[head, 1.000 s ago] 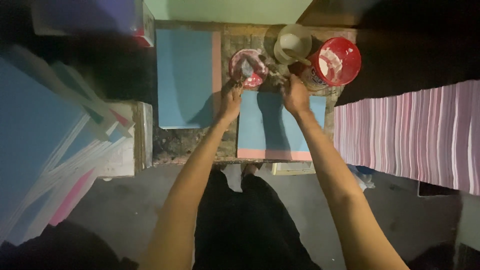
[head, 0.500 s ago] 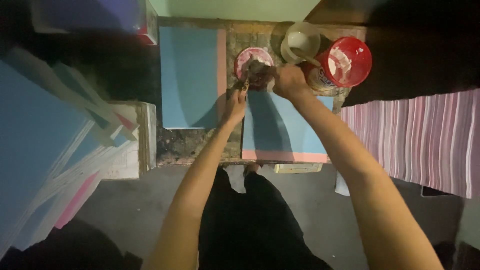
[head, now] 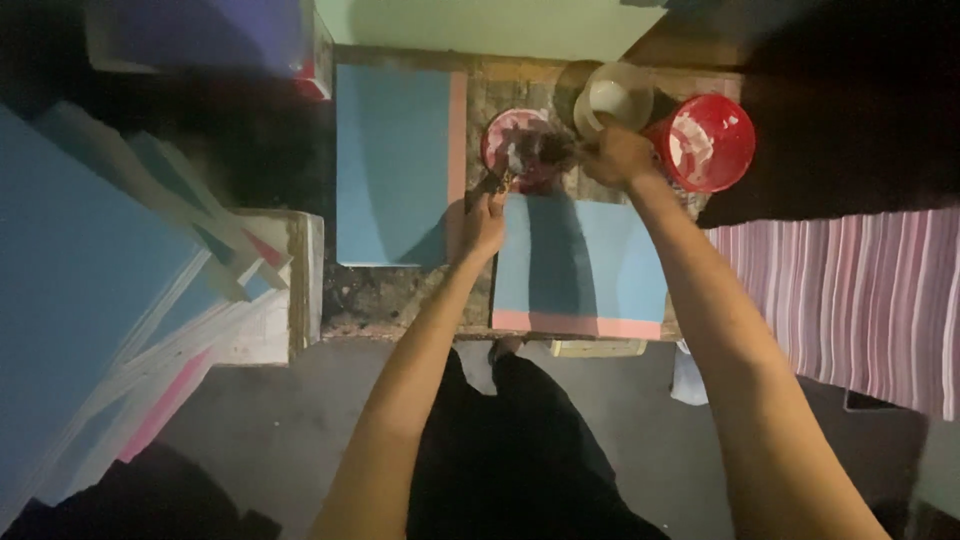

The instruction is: Applying glue to the edges of paper stacks using a brush to bind them into pads.

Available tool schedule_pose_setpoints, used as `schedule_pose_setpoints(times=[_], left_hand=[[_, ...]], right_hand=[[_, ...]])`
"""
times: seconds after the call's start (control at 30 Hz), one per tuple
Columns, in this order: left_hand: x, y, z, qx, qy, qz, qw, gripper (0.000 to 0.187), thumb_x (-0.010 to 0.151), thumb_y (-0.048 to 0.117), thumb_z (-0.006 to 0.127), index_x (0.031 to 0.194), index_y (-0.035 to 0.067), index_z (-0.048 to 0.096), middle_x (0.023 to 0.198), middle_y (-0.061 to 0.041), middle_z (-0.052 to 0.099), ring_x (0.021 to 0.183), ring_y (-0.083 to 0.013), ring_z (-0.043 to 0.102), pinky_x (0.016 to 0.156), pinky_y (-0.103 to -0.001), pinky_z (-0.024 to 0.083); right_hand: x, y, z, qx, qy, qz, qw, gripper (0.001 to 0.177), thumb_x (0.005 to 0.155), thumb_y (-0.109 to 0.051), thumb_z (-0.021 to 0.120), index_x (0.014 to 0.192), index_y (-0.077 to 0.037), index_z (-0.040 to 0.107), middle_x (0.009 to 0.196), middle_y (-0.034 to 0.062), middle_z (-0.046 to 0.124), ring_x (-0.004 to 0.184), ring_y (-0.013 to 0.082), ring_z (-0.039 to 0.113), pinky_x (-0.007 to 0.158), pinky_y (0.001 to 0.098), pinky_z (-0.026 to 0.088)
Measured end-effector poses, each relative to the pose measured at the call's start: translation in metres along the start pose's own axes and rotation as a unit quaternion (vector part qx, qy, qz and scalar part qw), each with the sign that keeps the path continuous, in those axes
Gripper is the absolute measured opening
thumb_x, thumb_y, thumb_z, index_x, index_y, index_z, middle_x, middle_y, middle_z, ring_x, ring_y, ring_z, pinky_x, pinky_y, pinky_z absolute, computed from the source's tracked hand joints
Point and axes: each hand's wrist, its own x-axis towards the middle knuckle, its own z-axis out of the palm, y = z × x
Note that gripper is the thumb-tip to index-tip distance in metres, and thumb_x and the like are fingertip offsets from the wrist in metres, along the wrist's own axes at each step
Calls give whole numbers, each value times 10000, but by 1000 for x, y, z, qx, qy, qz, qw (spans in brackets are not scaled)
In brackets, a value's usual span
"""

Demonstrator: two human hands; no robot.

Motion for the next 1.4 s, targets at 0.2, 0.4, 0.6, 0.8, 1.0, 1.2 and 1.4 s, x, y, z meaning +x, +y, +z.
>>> schedule_pose_setpoints(times=[0.2,0.4,0.6,0.8,1.0,1.2,1.4], left_hand=[[13,-17,-20,-81,-109,-46,990,534,1003,255,685,1403,-85,590,1138,-448,643,950,-474,704,714,-403,624],[-36,72,-30,72,-4,-131,989,450,1102,378,327,1386,133,577,856,-109,719,580,-181,691,506,-318,560],[-31,64,-27,24,-14,-123,992,512,1095,384,309,1394,37,538,1211,-171,654,1043,-302,649,849,-439,497],[-23,57,-22,47,16,-148,988,519,1080,419,384,1253,11,654,1136,-178,680,1030,-344,651,881,-438,503],[-10,15,-6,83,19,-88,992,524,1119,410,391,1103,-29,676,852,-166,623,687,-211,545,586,-333,421],[-23,50,-22,8,-9,-90,996,463,1126,354,351,1271,-12,594,941,-164,702,603,-178,647,572,-307,566],[-33,68,-28,46,7,-74,996,448,1122,272,323,1305,-34,595,1052,-231,713,744,-276,741,577,-346,627]], right_hand=[[-5,-27,-37,25,-25,-28,999,526,868,-514,658,1167,-96,769,1086,224,748,1085,452,692,901,549,557],[30,-66,-48,-206,-18,-88,974,682,877,-699,628,1239,-124,569,803,156,709,706,359,704,564,455,517],[51,-93,-43,-279,-44,-75,956,474,850,-601,697,872,-134,778,844,56,739,752,252,719,591,419,590],[40,-129,-49,-407,-89,-59,907,637,885,-792,566,954,-186,750,800,-31,677,699,119,649,512,278,507],[34,-122,13,-444,201,-158,859,163,731,-289,631,592,-284,546,485,-66,472,467,137,468,409,353,372],[-4,-75,-18,-319,578,-224,717,212,865,-211,546,677,-170,634,654,66,464,599,260,515,537,407,420],[40,-46,57,-410,567,-166,695,147,830,-212,453,699,-214,521,625,101,484,553,303,482,526,398,349]])
